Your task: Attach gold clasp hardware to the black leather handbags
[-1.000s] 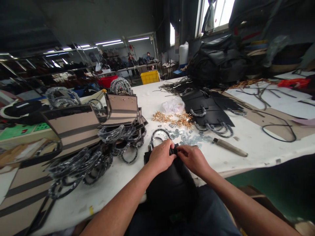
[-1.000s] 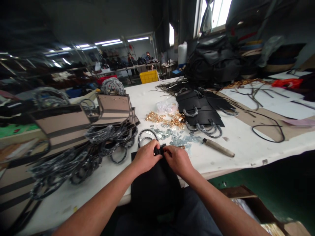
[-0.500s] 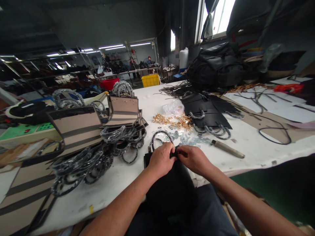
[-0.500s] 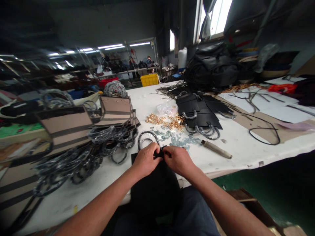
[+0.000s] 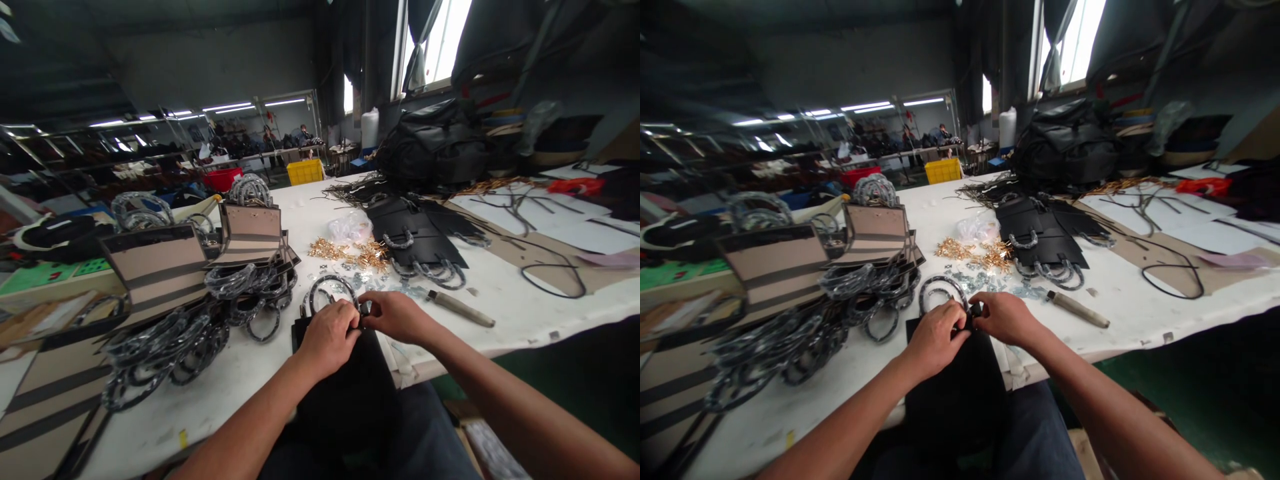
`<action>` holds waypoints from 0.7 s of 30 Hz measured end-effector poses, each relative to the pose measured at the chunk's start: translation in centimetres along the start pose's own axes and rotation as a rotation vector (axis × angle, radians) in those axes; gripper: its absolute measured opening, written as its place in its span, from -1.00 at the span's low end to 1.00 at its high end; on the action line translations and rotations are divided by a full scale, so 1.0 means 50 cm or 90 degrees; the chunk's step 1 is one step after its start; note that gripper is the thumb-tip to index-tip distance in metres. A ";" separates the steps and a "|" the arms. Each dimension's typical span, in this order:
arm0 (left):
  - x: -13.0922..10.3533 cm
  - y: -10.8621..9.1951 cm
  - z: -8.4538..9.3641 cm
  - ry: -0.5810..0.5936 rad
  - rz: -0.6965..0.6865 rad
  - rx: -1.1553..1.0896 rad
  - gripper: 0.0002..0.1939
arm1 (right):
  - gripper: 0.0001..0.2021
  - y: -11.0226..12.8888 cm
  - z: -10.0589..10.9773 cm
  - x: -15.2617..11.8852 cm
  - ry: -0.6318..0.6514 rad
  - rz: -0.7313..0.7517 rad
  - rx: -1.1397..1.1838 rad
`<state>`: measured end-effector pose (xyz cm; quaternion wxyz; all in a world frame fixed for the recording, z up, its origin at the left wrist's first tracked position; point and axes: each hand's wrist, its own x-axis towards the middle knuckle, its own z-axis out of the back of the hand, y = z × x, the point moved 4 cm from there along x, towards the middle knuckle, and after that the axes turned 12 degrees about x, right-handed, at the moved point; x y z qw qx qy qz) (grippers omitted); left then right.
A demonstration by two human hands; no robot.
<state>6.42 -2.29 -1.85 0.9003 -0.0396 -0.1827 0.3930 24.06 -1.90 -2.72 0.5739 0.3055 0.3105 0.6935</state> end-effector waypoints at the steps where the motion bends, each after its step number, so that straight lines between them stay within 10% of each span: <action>1: -0.002 0.002 0.002 -0.004 -0.001 -0.004 -0.74 | -0.67 0.005 0.009 0.005 0.006 0.011 -0.044; 10: -0.049 0.045 0.006 -0.180 -0.013 0.032 -0.68 | -0.84 -0.016 -0.016 0.039 0.088 0.020 0.096; 14: -0.120 0.113 -0.010 -0.363 0.255 -0.080 -0.38 | -0.83 -0.042 -0.025 0.057 0.094 -0.011 0.155; 17: -0.152 0.163 -0.056 -0.283 0.464 -0.423 -0.09 | -0.77 -0.049 -0.029 0.085 0.142 -0.030 0.214; 21: -0.141 0.182 -0.088 -0.138 0.488 -0.791 -0.33 | -0.73 -0.049 -0.039 0.138 0.202 -0.032 0.200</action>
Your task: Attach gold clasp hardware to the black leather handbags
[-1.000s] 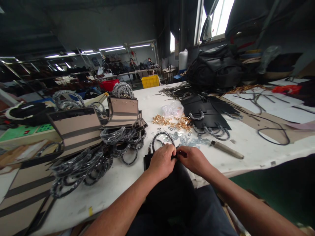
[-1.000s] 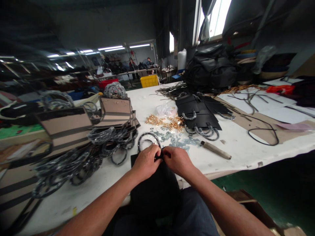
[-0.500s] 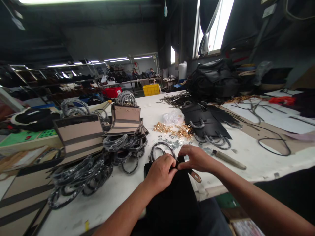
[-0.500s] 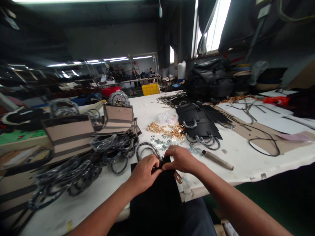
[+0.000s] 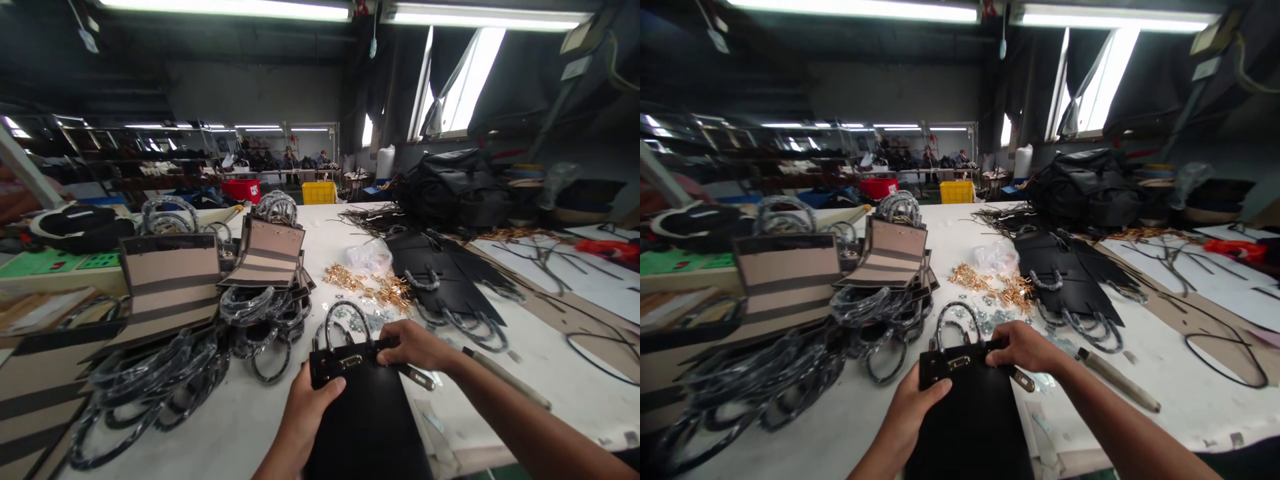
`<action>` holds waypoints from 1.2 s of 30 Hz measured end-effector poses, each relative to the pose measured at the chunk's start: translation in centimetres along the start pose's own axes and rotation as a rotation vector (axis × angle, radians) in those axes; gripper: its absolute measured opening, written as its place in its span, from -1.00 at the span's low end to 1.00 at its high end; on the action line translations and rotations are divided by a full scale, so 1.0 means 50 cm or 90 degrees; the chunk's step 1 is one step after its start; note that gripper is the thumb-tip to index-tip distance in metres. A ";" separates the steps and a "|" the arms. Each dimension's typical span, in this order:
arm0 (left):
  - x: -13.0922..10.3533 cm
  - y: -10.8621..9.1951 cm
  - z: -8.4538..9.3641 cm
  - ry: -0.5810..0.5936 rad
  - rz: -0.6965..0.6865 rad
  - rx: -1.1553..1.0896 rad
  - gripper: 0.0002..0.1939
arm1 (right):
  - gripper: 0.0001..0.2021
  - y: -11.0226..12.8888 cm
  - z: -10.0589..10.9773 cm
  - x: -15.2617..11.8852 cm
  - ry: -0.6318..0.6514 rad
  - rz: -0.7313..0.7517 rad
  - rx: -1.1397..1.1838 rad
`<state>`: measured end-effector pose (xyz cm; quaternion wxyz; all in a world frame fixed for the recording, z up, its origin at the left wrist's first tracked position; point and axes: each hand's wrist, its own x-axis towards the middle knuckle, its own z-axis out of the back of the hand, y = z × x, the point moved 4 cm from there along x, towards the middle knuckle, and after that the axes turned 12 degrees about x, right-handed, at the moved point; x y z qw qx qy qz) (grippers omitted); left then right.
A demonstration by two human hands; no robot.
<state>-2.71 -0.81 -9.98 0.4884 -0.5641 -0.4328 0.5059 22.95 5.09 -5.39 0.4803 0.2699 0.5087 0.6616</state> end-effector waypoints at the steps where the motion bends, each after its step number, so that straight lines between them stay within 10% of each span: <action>1: 0.008 0.002 0.002 0.007 0.015 -0.019 -0.41 | -0.73 -0.001 0.000 0.016 0.025 -0.004 -0.010; 5: 0.042 0.023 0.018 -0.063 0.036 0.077 -0.55 | -0.64 -0.012 0.015 0.100 0.085 0.003 -0.035; 11: 0.064 0.042 0.016 -0.098 0.058 0.171 -0.66 | -0.66 -0.034 0.071 0.299 -0.200 0.007 -0.279; 19: 0.055 0.052 0.008 -0.198 0.064 0.207 -0.54 | -0.77 -0.083 0.043 0.422 -0.299 -0.048 -0.373; 28: 0.040 0.067 0.005 -0.206 0.010 0.281 -0.34 | -0.72 -0.014 0.032 0.250 -0.345 0.058 -0.262; 36: -0.049 0.014 -0.022 -0.298 -0.302 0.414 -0.59 | -0.88 0.032 -0.182 -0.056 -0.334 0.257 0.027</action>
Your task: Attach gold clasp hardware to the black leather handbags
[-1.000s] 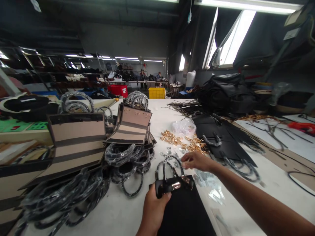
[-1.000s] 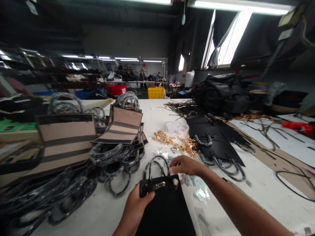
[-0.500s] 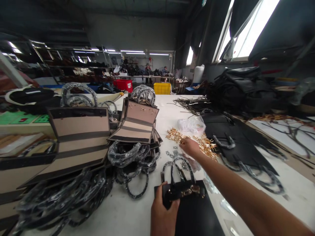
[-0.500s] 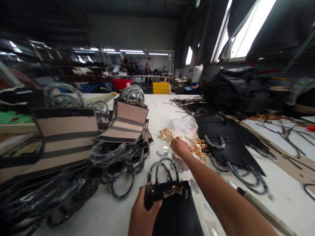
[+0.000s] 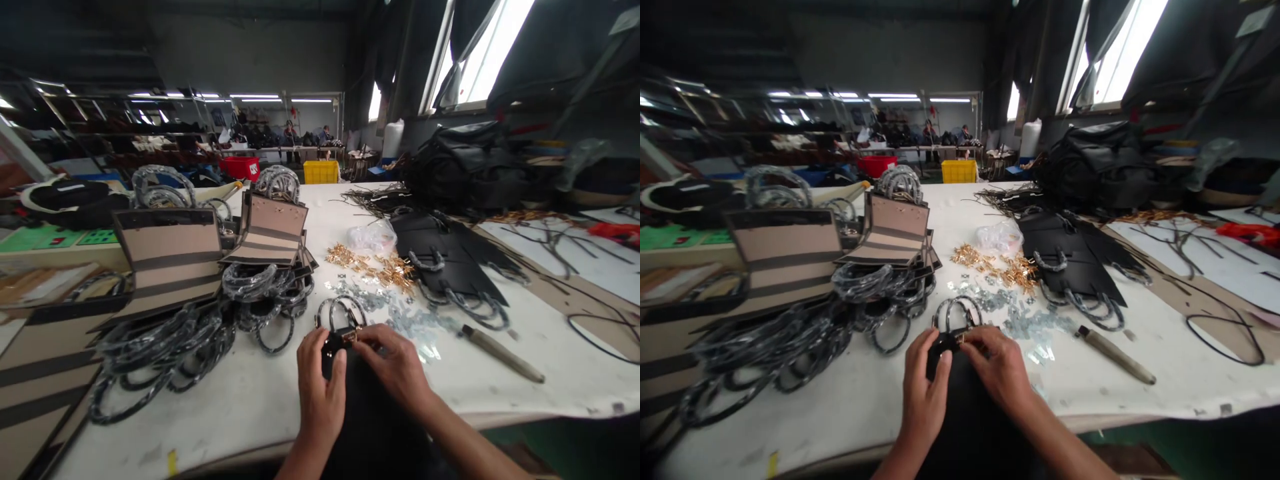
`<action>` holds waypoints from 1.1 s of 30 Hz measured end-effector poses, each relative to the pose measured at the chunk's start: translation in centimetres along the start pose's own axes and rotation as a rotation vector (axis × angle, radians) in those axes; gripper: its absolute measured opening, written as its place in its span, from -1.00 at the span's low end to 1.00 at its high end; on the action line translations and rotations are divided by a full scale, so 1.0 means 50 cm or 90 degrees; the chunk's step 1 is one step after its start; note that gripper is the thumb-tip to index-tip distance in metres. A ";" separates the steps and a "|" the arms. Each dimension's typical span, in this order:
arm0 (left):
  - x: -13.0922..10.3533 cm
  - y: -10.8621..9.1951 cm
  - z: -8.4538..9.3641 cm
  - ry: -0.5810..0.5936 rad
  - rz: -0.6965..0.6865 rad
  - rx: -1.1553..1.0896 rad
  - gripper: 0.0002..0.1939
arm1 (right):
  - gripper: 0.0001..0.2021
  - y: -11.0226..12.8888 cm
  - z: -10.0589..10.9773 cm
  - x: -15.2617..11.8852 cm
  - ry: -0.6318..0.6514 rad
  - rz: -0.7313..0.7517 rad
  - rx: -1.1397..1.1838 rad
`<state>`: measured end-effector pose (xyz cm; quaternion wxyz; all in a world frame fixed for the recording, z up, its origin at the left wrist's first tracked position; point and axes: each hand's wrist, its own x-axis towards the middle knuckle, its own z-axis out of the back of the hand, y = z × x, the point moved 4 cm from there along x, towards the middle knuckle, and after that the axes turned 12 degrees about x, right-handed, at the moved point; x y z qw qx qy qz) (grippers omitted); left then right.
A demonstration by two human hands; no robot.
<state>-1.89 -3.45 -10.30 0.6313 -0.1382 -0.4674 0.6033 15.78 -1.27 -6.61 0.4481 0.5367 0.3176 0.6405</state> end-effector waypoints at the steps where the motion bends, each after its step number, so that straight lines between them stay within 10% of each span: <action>1: -0.009 -0.006 0.002 0.032 0.017 -0.024 -0.63 | -0.89 -0.002 -0.011 -0.031 -0.007 -0.009 0.020; 6: -0.052 -0.010 -0.023 0.229 0.192 -0.280 -0.59 | -0.91 -0.038 -0.038 -0.114 -0.068 -0.017 0.070; 33: -0.073 0.014 -0.036 0.224 0.167 -0.247 -0.66 | -0.85 -0.077 -0.022 -0.103 0.086 -0.179 0.210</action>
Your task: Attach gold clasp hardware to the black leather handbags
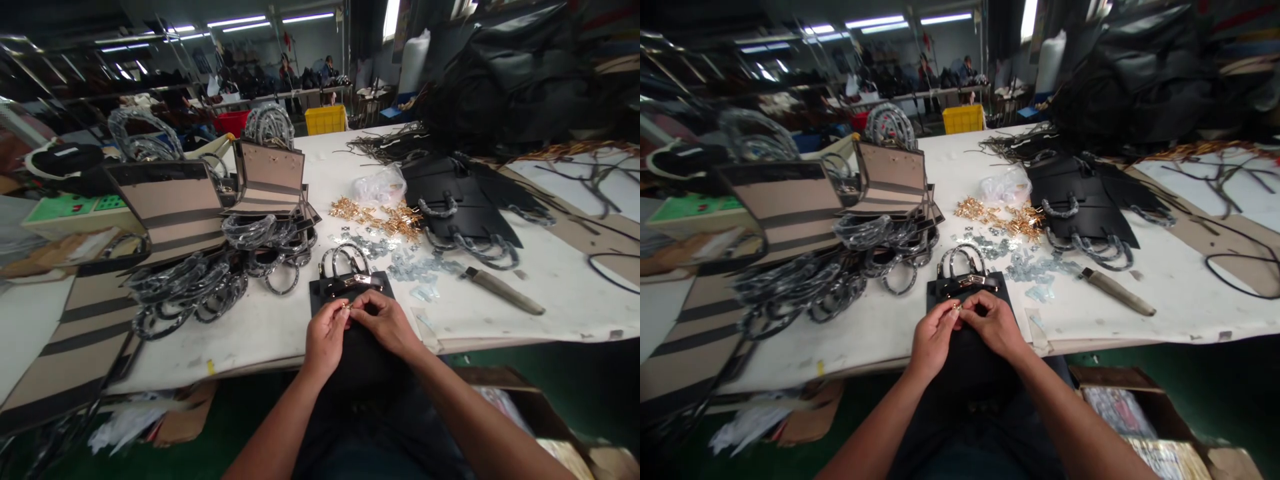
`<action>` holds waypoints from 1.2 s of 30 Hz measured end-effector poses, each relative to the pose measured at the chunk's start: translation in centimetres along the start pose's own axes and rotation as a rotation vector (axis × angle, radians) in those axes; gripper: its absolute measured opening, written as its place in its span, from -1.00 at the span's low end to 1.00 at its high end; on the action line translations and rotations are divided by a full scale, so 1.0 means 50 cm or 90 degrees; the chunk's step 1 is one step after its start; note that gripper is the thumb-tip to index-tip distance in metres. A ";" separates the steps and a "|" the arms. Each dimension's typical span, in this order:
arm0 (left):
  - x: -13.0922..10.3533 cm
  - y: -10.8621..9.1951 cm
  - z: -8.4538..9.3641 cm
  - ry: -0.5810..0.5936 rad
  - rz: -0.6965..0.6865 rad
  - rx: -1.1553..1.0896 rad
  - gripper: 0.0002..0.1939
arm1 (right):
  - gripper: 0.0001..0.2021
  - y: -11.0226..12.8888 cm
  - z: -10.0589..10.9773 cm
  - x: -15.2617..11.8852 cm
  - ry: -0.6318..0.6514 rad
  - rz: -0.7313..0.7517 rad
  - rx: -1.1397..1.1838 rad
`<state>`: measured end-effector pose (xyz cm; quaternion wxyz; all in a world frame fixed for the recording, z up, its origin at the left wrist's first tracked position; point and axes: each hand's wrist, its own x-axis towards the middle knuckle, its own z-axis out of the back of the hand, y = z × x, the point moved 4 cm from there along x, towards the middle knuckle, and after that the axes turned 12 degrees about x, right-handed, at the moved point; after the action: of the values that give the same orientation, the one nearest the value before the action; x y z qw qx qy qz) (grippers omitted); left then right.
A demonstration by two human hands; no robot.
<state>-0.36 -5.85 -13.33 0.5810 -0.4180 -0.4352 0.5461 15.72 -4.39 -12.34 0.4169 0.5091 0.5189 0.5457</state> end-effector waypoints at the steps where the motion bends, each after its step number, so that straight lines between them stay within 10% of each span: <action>1: 0.001 -0.001 0.001 0.009 0.009 -0.001 -0.65 | -0.85 0.006 0.000 -0.001 0.002 0.016 -0.003; 36: 0.000 -0.001 0.005 0.029 -0.032 0.002 -0.67 | -0.75 0.000 0.006 -0.001 0.023 -0.059 0.162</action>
<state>-0.59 -5.85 -13.20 0.6053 -0.4183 -0.4310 0.5223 16.01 -4.37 -12.37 0.3643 0.5230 0.6146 0.4648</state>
